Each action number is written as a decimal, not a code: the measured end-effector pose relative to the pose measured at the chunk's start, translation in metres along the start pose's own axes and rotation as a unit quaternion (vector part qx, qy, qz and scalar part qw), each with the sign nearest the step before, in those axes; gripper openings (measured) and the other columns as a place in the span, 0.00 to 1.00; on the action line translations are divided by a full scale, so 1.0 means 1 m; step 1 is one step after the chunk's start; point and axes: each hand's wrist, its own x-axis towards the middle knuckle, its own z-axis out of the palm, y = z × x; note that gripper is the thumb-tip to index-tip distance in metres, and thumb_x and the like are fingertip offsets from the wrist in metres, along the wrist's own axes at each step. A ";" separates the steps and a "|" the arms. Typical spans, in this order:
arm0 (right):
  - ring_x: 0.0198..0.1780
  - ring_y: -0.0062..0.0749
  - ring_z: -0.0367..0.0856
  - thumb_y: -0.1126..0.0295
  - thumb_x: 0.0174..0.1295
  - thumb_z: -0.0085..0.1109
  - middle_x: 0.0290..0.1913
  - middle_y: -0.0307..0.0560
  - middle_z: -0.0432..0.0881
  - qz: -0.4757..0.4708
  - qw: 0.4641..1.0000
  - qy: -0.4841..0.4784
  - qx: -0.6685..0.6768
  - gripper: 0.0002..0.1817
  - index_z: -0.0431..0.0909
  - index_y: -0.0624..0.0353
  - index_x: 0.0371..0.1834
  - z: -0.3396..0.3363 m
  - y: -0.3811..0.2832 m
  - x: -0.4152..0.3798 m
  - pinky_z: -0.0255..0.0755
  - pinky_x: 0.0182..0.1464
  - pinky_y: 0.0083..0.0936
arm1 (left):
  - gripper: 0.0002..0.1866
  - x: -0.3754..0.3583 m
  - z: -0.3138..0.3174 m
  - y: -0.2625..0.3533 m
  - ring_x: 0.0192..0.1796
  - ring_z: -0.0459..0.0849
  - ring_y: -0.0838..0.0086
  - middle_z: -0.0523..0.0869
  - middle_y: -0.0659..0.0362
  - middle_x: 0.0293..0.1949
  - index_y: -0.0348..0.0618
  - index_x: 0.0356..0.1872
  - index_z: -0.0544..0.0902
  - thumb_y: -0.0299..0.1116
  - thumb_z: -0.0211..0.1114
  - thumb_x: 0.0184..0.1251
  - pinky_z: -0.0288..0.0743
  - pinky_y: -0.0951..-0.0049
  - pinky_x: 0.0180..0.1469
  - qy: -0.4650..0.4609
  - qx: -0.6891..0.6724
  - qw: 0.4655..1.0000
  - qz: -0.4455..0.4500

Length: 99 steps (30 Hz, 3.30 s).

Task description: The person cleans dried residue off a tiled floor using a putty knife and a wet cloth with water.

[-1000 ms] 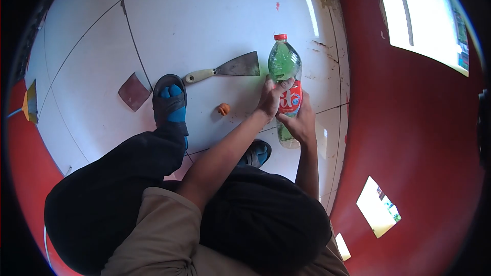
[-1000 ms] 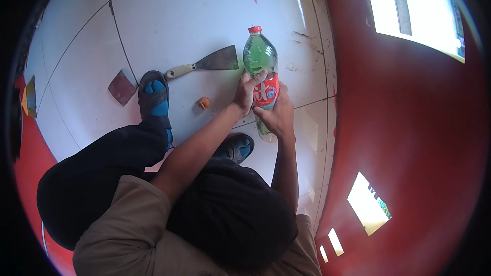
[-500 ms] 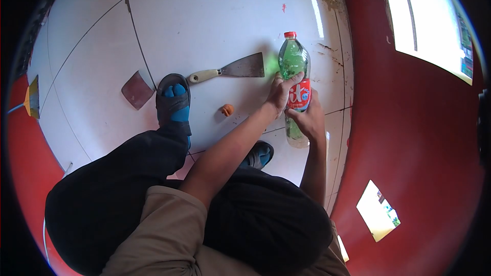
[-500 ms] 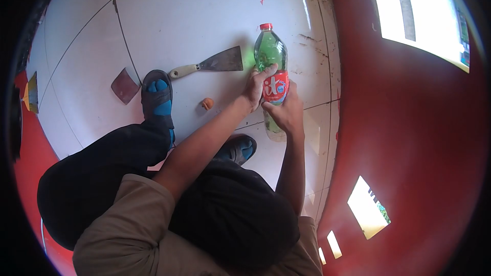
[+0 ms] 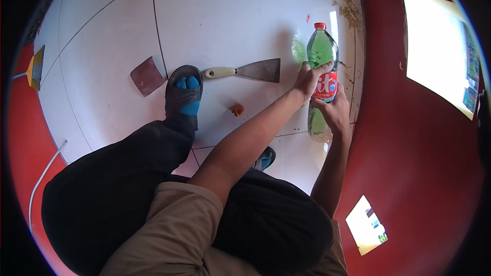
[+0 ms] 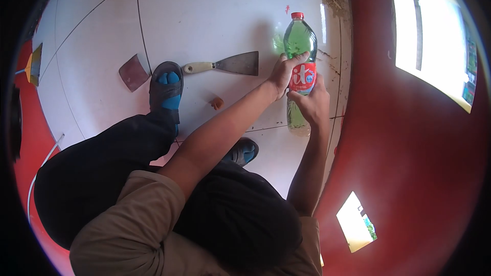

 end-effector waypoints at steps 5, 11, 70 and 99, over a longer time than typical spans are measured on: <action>0.47 0.46 0.87 0.65 0.37 0.72 0.44 0.57 0.87 -0.017 1.000 -0.002 -0.001 0.37 0.73 0.65 0.57 0.003 -0.002 0.011 0.77 0.54 0.35 | 0.15 0.017 -0.008 -0.003 0.35 0.87 0.74 0.87 0.57 0.36 0.42 0.45 0.82 0.43 0.65 0.69 0.84 0.71 0.41 -0.004 -0.016 1.000 0.002; 0.47 0.44 0.87 0.64 0.38 0.73 0.44 0.56 0.87 -0.011 1.000 -0.008 0.002 0.38 0.73 0.65 0.58 0.008 -0.001 0.011 0.77 0.53 0.34 | 0.15 0.011 -0.011 0.004 0.36 0.87 0.74 0.87 0.58 0.38 0.41 0.46 0.81 0.40 0.68 0.67 0.83 0.72 0.41 -0.024 0.007 0.998 0.054; 0.35 0.61 0.83 0.75 0.57 0.55 0.39 0.66 0.82 -0.100 0.987 0.123 0.025 0.27 0.73 0.63 0.64 0.085 -0.006 -0.046 0.79 0.38 0.49 | 0.22 0.001 -0.049 0.017 0.34 0.76 0.76 0.77 0.56 0.38 0.28 0.58 0.72 0.40 0.40 0.84 0.78 0.72 0.42 0.039 0.087 0.963 -0.252; 0.34 0.53 0.86 0.73 0.63 0.58 0.39 0.63 0.86 -0.106 0.990 0.068 -0.060 0.17 0.81 0.64 0.55 0.025 -0.050 -0.008 0.80 0.39 0.41 | 0.24 0.027 -0.017 0.024 0.25 0.74 0.76 0.79 0.56 0.33 0.35 0.49 0.78 0.50 0.48 0.81 0.75 0.71 0.30 0.118 -0.066 0.961 -0.242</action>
